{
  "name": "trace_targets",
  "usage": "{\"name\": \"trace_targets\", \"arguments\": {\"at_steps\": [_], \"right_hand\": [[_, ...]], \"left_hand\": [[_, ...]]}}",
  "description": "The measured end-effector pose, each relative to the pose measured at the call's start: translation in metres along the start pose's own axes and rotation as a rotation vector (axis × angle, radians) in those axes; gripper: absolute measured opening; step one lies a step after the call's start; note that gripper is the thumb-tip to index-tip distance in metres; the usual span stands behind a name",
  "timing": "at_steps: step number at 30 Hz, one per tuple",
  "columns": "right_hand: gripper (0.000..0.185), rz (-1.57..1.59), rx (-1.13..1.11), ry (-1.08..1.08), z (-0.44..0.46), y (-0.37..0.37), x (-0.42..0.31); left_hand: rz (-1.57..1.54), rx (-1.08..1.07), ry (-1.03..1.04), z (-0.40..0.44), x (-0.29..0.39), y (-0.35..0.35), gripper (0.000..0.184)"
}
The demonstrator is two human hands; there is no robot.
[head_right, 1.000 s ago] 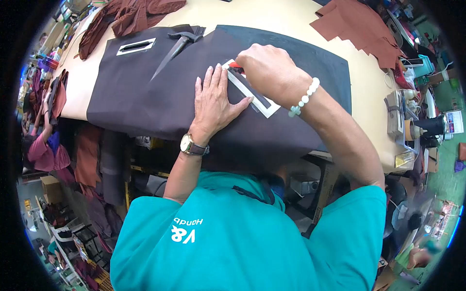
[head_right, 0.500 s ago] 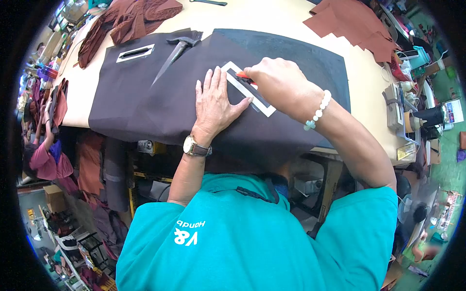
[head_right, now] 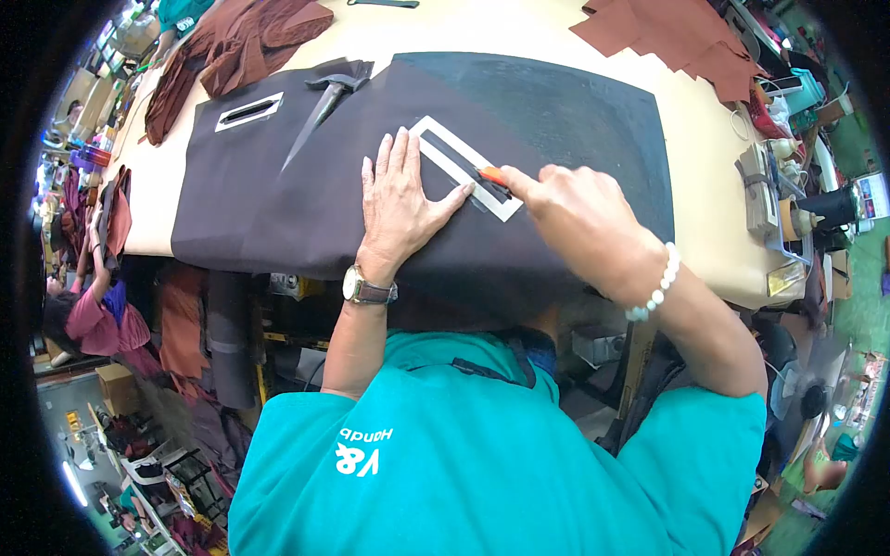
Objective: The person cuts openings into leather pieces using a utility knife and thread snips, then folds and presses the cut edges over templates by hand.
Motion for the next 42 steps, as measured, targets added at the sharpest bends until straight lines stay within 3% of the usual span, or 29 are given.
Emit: {"name": "trace_targets", "arguments": {"at_steps": [5,9,11,14,17,20,21,24,27,29,33,37,40,42], "right_hand": [[0.047,-0.040,-0.081,0.078,-0.027,0.001,-0.002],[0.044,0.046,0.004,0.157,-0.031,0.004,0.004],[0.040,0.157,0.050,0.107,-0.034,0.002,0.014],[0.029,0.625,0.215,0.162,-0.040,0.014,0.056],[0.022,0.926,0.292,0.623,-0.048,0.028,0.091],[0.023,0.511,0.537,0.657,-0.051,0.034,0.123],[0.025,0.377,0.589,0.569,-0.051,0.040,0.135],[0.023,0.227,0.572,0.645,-0.050,0.059,0.164],[0.022,0.135,0.544,0.673,-0.047,0.070,0.174],[0.022,-0.011,0.551,0.622,-0.045,0.070,0.170],[0.021,-0.142,0.664,0.524,-0.045,0.033,0.117],[0.016,0.219,0.443,0.427,-0.066,0.045,0.075],[0.014,0.641,0.314,0.640,-0.077,0.066,0.083],[0.012,0.619,0.336,0.604,-0.077,0.068,0.085]], "left_hand": [[0.016,-0.019,0.004,-0.003,0.001,0.000,0.090],[0.014,-0.029,0.015,0.000,0.003,-0.005,0.089],[-0.087,-0.040,-0.007,0.000,-0.001,-0.005,0.097],[-0.390,0.047,-0.033,0.002,-0.005,-0.023,0.099],[-0.538,0.213,-0.116,-0.003,-0.026,-0.048,0.092],[-0.270,0.260,-0.188,-0.010,-0.058,-0.062,0.090],[-0.150,0.245,-0.241,-0.012,-0.069,-0.063,0.089],[0.109,0.199,-0.388,-0.022,-0.106,-0.051,0.086],[0.268,0.265,-0.318,-0.025,-0.115,-0.041,0.065],[0.200,0.371,-0.287,-0.026,-0.112,-0.044,0.036],[0.231,0.377,-0.227,-0.024,-0.115,-0.047,0.024],[0.150,0.413,-0.240,-0.018,-0.121,-0.051,0.021],[0.173,0.531,-0.417,-0.015,-0.128,-0.062,0.028],[0.127,0.464,-0.437,-0.016,-0.137,-0.060,0.034]]}}
Point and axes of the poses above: each hand's wrist, its own z-axis towards the middle knuckle, its own y-axis out of the palm, x = y × z, the point moved 6 cm from there along z, towards the middle knuckle, and after that the axes turned 7 degrees about -y, right-handed, at the moved point
